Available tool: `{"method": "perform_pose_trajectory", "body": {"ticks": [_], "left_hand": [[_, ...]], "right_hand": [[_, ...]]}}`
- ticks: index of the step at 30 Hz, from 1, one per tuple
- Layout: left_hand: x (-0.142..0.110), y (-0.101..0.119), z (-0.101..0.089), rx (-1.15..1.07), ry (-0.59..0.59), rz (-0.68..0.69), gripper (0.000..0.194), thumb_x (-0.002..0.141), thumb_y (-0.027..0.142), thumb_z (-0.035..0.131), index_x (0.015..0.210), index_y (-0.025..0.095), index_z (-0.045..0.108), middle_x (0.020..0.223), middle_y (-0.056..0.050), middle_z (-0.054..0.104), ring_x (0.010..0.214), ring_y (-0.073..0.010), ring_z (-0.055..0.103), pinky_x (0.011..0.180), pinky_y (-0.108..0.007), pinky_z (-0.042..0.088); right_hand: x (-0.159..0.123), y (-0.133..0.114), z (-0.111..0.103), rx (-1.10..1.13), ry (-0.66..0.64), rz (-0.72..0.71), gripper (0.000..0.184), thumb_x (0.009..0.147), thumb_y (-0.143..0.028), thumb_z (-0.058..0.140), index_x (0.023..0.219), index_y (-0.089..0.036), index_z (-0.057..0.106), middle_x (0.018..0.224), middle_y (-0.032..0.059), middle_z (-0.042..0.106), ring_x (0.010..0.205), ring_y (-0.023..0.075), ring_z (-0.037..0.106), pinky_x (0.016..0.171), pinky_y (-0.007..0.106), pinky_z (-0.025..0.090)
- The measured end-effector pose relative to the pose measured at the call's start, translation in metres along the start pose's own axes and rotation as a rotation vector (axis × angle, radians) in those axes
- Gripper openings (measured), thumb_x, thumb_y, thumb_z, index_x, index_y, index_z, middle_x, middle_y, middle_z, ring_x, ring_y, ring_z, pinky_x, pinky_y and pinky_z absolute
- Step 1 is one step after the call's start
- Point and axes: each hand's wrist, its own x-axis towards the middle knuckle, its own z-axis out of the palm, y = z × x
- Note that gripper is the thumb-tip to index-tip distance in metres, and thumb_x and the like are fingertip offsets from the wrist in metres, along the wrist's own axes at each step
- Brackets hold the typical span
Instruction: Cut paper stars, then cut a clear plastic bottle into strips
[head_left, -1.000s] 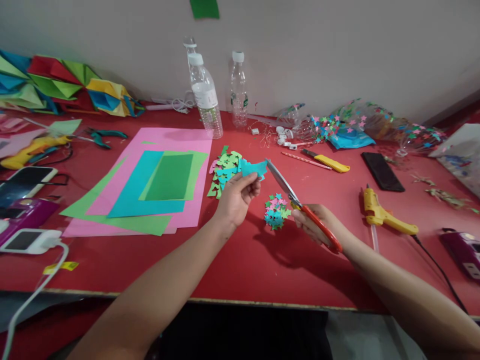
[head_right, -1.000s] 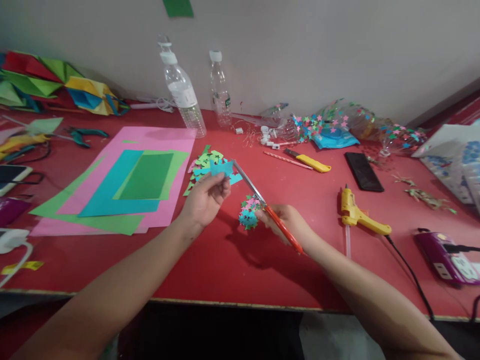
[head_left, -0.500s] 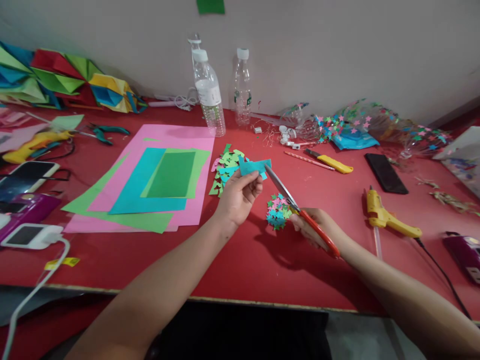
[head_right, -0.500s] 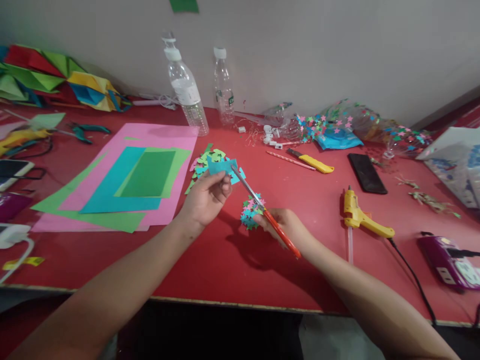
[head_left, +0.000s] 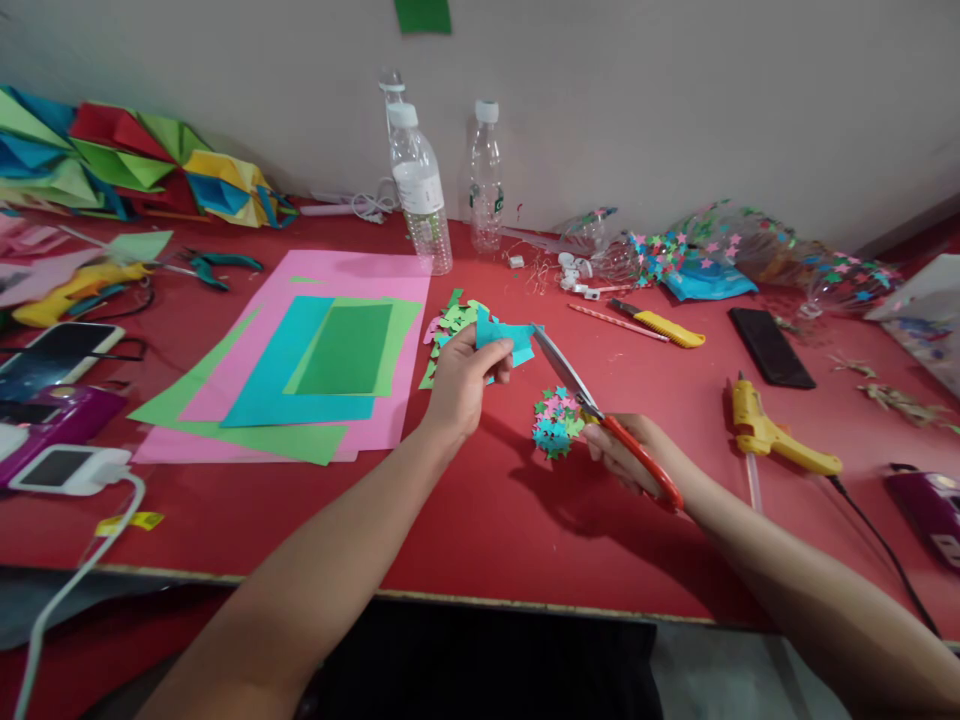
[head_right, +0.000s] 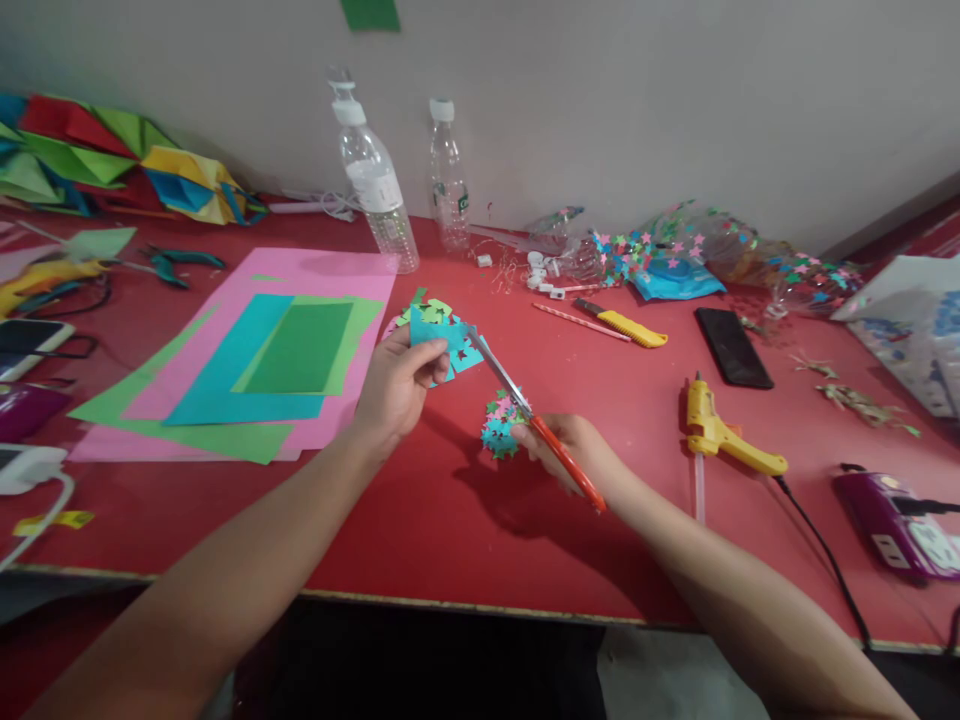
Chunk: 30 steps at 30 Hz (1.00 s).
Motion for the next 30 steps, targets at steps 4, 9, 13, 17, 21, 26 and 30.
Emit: {"method": "perform_pose_trajectory", "body": {"ticks": [4, 9, 13, 17, 21, 26, 30], "left_hand": [[-0.002, 0.003, 0.002, -0.145, -0.017, -0.069, 0.011, 0.070, 0.021, 0.070, 0.070, 0.018, 0.059, 0.056, 0.005, 0.063, 0.049, -0.0056, 0.057, 0.049, -0.018, 0.044], [-0.010, -0.001, 0.009, -0.211, -0.083, -0.084, 0.016, 0.073, 0.029, 0.073, 0.078, 0.018, 0.064, 0.069, 0.000, 0.071, 0.060, -0.0107, 0.067, 0.061, -0.024, 0.055], [-0.015, -0.005, 0.013, -0.035, -0.058, 0.053, 0.015, 0.077, 0.033, 0.071, 0.078, 0.018, 0.068, 0.068, -0.001, 0.071, 0.058, -0.0116, 0.066, 0.060, -0.026, 0.054], [-0.014, -0.006, 0.011, 0.011, 0.030, 0.100, 0.011, 0.078, 0.030, 0.070, 0.076, 0.019, 0.069, 0.068, 0.000, 0.070, 0.057, -0.0094, 0.063, 0.059, -0.024, 0.051], [-0.010, -0.007, 0.007, 0.038, 0.028, 0.101, 0.014, 0.079, 0.029, 0.067, 0.069, 0.019, 0.068, 0.062, 0.001, 0.067, 0.055, -0.0087, 0.060, 0.057, -0.023, 0.049], [-0.003, -0.007, 0.001, 0.108, -0.058, 0.093, 0.020, 0.080, 0.028, 0.063, 0.062, 0.018, 0.065, 0.057, 0.001, 0.062, 0.053, -0.0081, 0.056, 0.057, -0.023, 0.046], [0.000, -0.006, -0.002, 0.138, -0.126, 0.104, 0.022, 0.081, 0.028, 0.062, 0.061, 0.018, 0.064, 0.056, 0.001, 0.061, 0.053, -0.0080, 0.055, 0.056, -0.023, 0.045]], "right_hand": [[-0.002, -0.002, 0.001, 0.011, -0.005, 0.021, 0.052, 0.071, -0.070, 0.062, 0.063, -0.021, 0.046, 0.041, -0.0094, 0.033, 0.032, 0.0070, 0.034, 0.035, 0.021, 0.028], [-0.002, -0.001, 0.005, 0.048, -0.023, 0.023, 0.051, 0.074, -0.069, 0.060, 0.062, -0.021, 0.046, 0.041, -0.0090, 0.035, 0.032, 0.0076, 0.036, 0.035, 0.021, 0.031], [-0.003, 0.000, 0.008, 0.037, -0.033, 0.020, 0.051, 0.074, -0.069, 0.061, 0.061, -0.022, 0.045, 0.040, -0.0088, 0.035, 0.032, 0.0074, 0.036, 0.035, 0.020, 0.029], [-0.003, 0.002, 0.008, -0.003, -0.027, -0.005, 0.053, 0.073, -0.070, 0.061, 0.061, -0.022, 0.044, 0.040, -0.0083, 0.035, 0.032, 0.0074, 0.035, 0.035, 0.020, 0.027], [-0.001, 0.005, 0.005, -0.051, -0.045, -0.058, 0.051, 0.078, -0.068, 0.059, 0.061, -0.022, 0.045, 0.041, -0.0078, 0.036, 0.034, 0.0079, 0.037, 0.036, 0.021, 0.028], [0.000, 0.004, -0.001, -0.083, -0.096, -0.080, 0.054, 0.079, -0.072, 0.053, 0.064, -0.020, 0.048, 0.046, -0.0066, 0.040, 0.036, 0.0080, 0.039, 0.038, 0.021, 0.031], [-0.002, 0.000, -0.004, -0.086, -0.123, -0.067, 0.057, 0.078, -0.075, 0.052, 0.068, -0.019, 0.051, 0.048, -0.0063, 0.041, 0.037, 0.0080, 0.040, 0.039, 0.021, 0.032]]}}
